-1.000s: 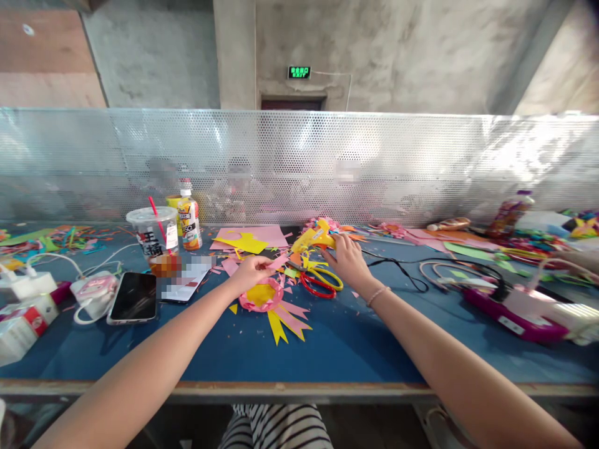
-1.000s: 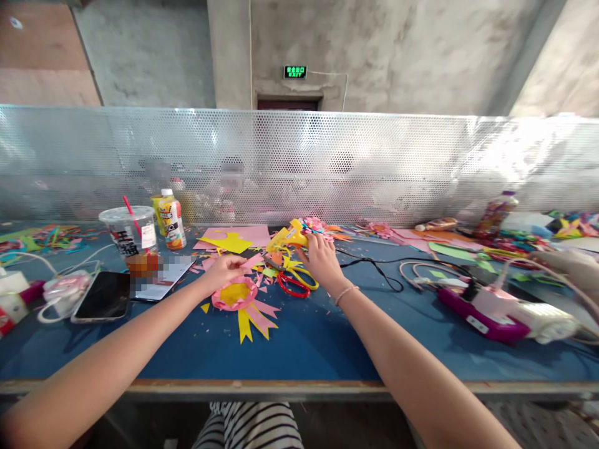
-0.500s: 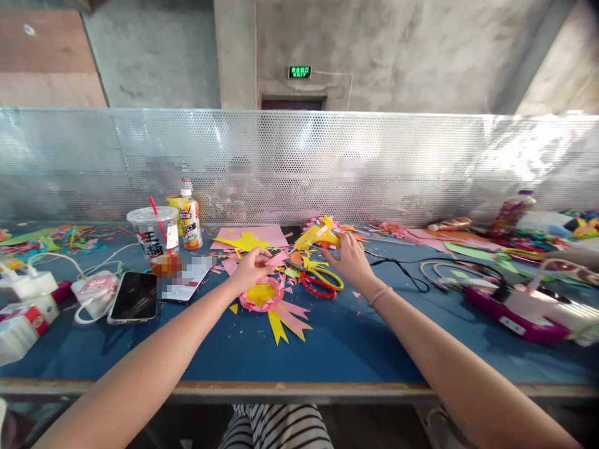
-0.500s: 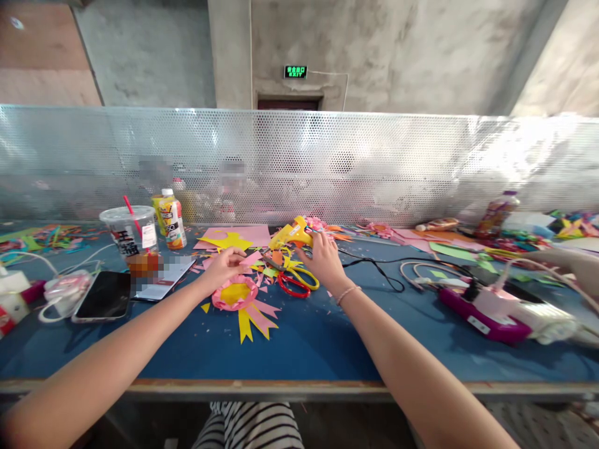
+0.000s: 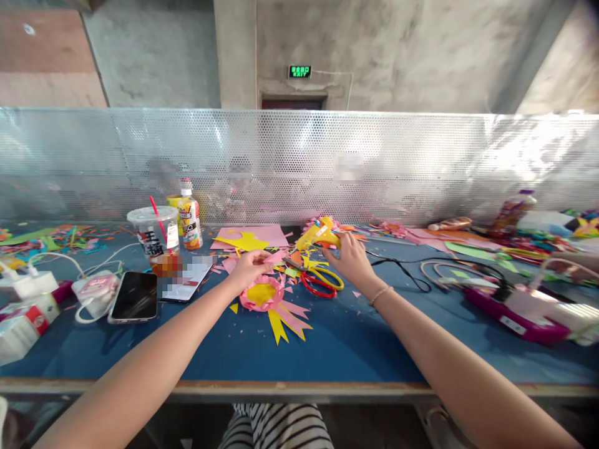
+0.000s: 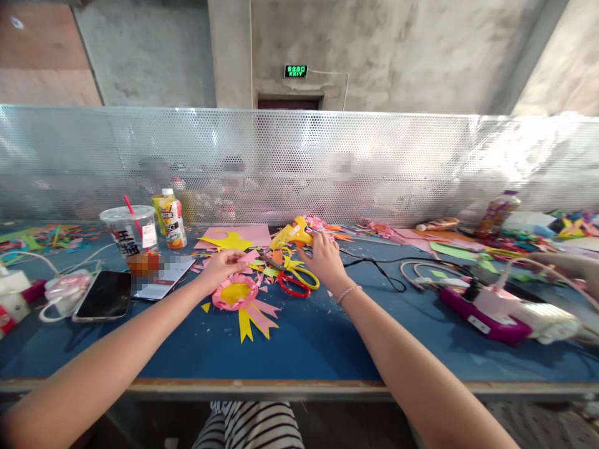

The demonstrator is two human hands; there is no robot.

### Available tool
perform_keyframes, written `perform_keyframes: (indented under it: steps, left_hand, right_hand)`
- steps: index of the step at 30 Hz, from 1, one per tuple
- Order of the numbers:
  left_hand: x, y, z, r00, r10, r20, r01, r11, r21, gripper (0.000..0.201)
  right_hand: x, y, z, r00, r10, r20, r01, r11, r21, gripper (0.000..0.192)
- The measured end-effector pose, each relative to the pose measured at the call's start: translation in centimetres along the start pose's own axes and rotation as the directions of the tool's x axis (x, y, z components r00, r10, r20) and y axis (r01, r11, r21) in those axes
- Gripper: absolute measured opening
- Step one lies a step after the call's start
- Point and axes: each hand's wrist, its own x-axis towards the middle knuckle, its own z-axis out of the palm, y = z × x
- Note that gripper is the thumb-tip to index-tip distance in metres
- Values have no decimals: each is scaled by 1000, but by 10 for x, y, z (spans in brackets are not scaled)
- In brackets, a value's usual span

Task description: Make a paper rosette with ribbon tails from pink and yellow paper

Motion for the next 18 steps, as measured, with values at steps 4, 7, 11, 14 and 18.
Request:
perform_keyframes:
  steps: [4,7,11,14,18]
  left_hand:
    - [-1,1,0,1000,6,-19,-6,1000,7,26]
    - [-1,0,0,999,8,-38,-7,1000,6,26]
    - [0,-2,-1,999,8,-43,-8,1000,0,27]
    - [1,-3,-2,999,4,-46,-4,1000,-1,25]
    - [2,-3,-2,998,-5,-58,4,1000,-15,23]
  right_hand:
    - [0,1,1,1000,1,9,-1,1000,-6,47]
    - [0,1,2,1000,-2,10,2,1000,-1,47]
    - [0,2,3,1000,-14,-1,14,1000,-7,47]
    - [0,2,2,1000,-15,0,15,1000,-11,48]
    - [0,1,2,1000,-7,2,8,1000,-6,49]
